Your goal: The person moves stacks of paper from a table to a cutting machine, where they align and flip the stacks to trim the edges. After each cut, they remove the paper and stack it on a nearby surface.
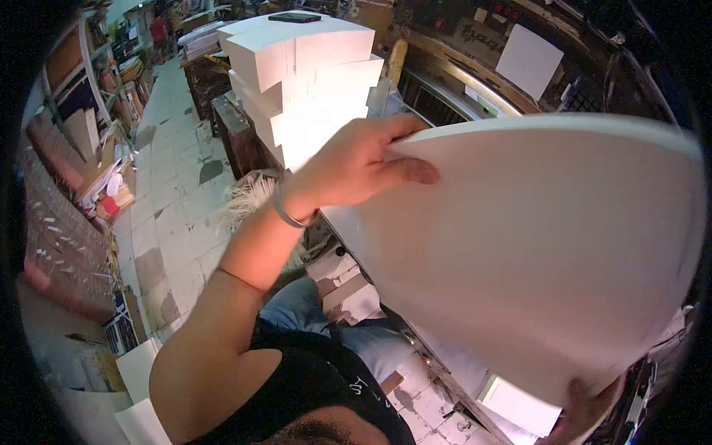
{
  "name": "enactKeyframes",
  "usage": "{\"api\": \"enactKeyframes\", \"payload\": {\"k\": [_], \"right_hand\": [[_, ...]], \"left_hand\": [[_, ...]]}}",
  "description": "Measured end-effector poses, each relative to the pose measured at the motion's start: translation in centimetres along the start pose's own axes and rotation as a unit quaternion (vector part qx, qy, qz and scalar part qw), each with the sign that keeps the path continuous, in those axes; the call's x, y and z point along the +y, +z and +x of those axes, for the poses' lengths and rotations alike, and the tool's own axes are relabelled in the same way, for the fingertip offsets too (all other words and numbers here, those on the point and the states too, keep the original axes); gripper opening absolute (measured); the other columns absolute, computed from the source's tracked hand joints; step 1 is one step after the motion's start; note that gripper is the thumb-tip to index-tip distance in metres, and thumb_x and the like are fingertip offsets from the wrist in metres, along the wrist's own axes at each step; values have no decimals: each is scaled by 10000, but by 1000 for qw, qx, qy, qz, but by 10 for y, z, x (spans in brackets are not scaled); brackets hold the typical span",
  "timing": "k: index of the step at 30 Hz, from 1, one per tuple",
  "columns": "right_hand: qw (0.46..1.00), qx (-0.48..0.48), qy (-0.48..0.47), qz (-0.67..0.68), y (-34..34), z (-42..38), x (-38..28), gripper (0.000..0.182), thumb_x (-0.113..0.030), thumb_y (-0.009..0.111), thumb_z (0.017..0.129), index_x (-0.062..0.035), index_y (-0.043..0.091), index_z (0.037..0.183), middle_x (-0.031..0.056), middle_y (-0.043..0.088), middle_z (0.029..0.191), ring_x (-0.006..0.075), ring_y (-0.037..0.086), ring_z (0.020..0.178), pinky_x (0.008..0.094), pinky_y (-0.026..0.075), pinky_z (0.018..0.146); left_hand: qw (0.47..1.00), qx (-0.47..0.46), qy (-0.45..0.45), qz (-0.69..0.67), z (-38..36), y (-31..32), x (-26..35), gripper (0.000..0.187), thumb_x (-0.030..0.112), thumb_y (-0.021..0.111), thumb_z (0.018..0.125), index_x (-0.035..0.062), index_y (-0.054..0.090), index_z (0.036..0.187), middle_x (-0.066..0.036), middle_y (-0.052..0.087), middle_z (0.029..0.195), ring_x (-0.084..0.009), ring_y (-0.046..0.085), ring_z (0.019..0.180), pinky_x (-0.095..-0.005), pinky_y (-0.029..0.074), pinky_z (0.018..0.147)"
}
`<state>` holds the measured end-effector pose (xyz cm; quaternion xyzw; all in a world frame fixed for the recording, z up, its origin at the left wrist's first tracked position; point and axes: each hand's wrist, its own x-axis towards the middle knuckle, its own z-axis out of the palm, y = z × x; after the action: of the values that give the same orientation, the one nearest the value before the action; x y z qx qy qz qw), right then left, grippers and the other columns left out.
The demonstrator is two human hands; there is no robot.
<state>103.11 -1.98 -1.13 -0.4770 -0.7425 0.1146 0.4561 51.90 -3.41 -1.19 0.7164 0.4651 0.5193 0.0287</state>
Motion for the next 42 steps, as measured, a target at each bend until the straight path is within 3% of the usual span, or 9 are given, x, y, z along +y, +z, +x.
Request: {"api": "enactKeyframes", "payload": {"k": [7,11,12,17,29,33,37,38,42], "right_hand": [[872,67,301,380,162,-139,56,715,50,609,732,47,428,1423,201,590,1280,297,612,1124,436,513,961],[807,-19,363,465,222,-164,82,571,58,625,782,41,484,1336,179,652,1142,288,657,1002,399,539,891],[812,4,391,433,233,-160,70,470,67,587,852,21,485,1309,156,649,1032,257,667,870,381,595,706],[801,-14,448,396,248,-133,59,474,55,584,864,34,476,1325,175,641,1138,278,665,963,392,554,874],[750,-30,513,417,365,-10,68,423,-108,525,970,18,434,1364,182,637,1150,319,668,982,428,588,771],[762,-53,515,389,409,49,105,390,-129,530,979,-11,458,1344,158,640,1136,310,686,881,413,593,613],[749,-38,553,363,448,114,117,315,-171,560,992,-28,505,1267,144,667,1027,297,691,751,397,583,531],[749,-38,551,366,458,125,128,318,-174,574,987,-30,510,1263,143,669,1023,300,695,747,402,591,537],[760,-47,549,344,488,179,141,331,-173,612,971,-33,521,1256,148,673,1035,306,707,769,421,613,558]], "left_hand": [[952,-215,-6,218,26,23,6,480,485,721,863,68,690,1098,-172,715,962,-370,683,930,-461,526,810],[897,-355,-98,243,26,79,-76,494,531,709,854,97,698,1090,-157,719,974,-360,684,955,-472,526,819],[896,-363,-104,234,22,95,-100,485,531,709,853,100,700,1075,-156,717,972,-359,683,954,-473,527,817],[861,-438,-138,220,15,161,-191,428,488,712,849,119,710,1065,-120,723,1001,-329,682,988,-473,519,807],[881,-331,48,333,113,232,-312,51,154,692,787,160,721,745,-43,712,757,-209,669,765,-362,381,764],[878,-297,40,372,156,242,-348,91,170,648,832,123,705,887,-54,709,757,-207,656,756,-385,346,789],[872,-272,11,407,191,256,-380,350,180,598,883,40,628,1202,-117,730,872,-296,691,916,-557,306,1088],[868,-303,-18,392,200,255,-384,545,275,652,883,33,542,1359,-159,704,1106,-330,647,1094,-615,190,1176],[958,-177,36,225,193,229,-369,831,463,777,782,102,464,1462,-137,504,1449,-346,477,1339,-626,239,1150]]}}
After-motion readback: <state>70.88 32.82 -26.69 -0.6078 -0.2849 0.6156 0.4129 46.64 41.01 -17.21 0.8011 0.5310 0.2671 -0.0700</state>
